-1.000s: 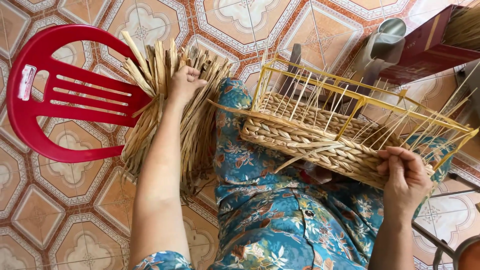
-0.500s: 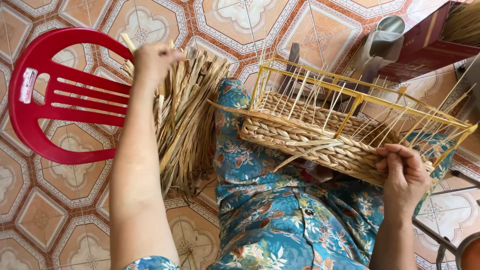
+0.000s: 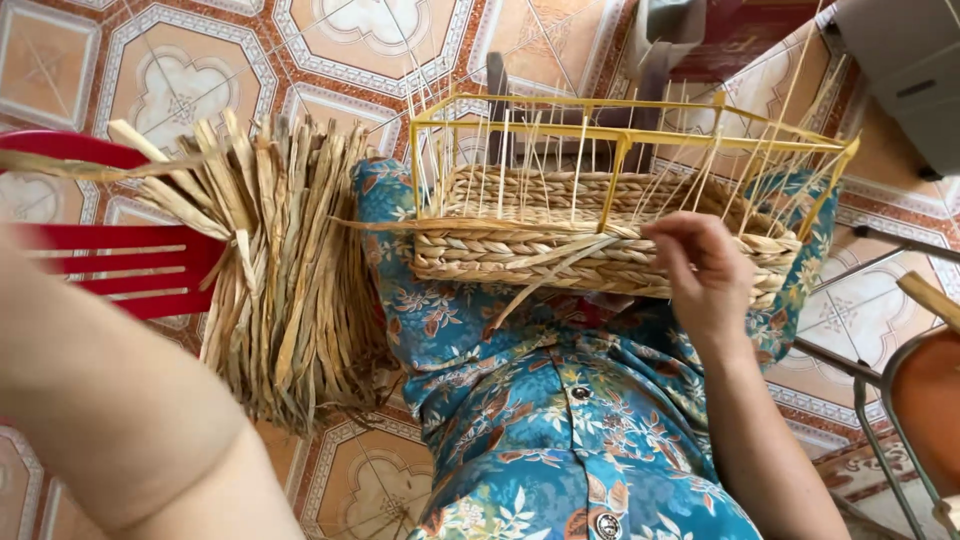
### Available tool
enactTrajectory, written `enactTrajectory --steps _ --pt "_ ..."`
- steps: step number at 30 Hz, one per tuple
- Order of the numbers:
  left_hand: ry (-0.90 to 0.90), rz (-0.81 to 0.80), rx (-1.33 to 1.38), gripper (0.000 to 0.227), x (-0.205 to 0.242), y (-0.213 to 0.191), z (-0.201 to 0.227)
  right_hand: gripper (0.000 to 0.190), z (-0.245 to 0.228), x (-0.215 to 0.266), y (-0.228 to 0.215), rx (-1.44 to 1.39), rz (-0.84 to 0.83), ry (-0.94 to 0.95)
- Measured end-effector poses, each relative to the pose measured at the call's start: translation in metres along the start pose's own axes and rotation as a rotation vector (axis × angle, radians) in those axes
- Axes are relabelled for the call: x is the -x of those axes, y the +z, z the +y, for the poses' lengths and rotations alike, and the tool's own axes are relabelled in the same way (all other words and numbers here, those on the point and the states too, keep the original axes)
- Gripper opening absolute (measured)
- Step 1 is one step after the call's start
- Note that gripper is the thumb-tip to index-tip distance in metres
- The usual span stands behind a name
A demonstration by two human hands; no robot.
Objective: The person weaves a basket by taking dried plant fibers from a bundle and weaving them around a wire frame by hand.
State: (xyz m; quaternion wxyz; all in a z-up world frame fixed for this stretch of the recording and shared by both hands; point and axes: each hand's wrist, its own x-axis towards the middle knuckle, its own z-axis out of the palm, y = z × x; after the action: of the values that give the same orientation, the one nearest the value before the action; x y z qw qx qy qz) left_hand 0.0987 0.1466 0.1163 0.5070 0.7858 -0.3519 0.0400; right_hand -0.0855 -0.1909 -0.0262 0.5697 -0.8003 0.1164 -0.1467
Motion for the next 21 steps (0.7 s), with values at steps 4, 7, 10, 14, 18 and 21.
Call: enactTrajectory --steps 4,7,10,14,18,21 --pt "0.106 -0.171 0.029 0.015 -0.008 0.050 0.071 0.012 -0.024 -0.013 0.024 0.271 -0.110 0.007" --pt "-0.069 -0.281 0.007 0.019 0.013 0.122 0.035 0.018 -0.020 -0.021 0.028 0.390 -0.164 -0.024" --pt "-0.135 -0.187 0.059 0.014 0.030 0.174 -0.003 0.020 -0.017 -0.028 0.030 0.369 -0.179 -0.041" --pt "-0.273 -0.188 -0.068 0.010 0.034 0.201 -0.013 0.020 -0.010 -0.029 0.031 0.299 -0.175 0.007" --pt "-0.319 -0.186 -0.163 0.009 0.037 0.213 -0.022 0.019 -0.003 -0.030 0.031 0.245 -0.189 0.077" --pt "-0.340 -0.218 -0.210 0.010 0.036 0.222 -0.033 0.018 0.001 -0.030 0.031 0.230 -0.195 0.074"
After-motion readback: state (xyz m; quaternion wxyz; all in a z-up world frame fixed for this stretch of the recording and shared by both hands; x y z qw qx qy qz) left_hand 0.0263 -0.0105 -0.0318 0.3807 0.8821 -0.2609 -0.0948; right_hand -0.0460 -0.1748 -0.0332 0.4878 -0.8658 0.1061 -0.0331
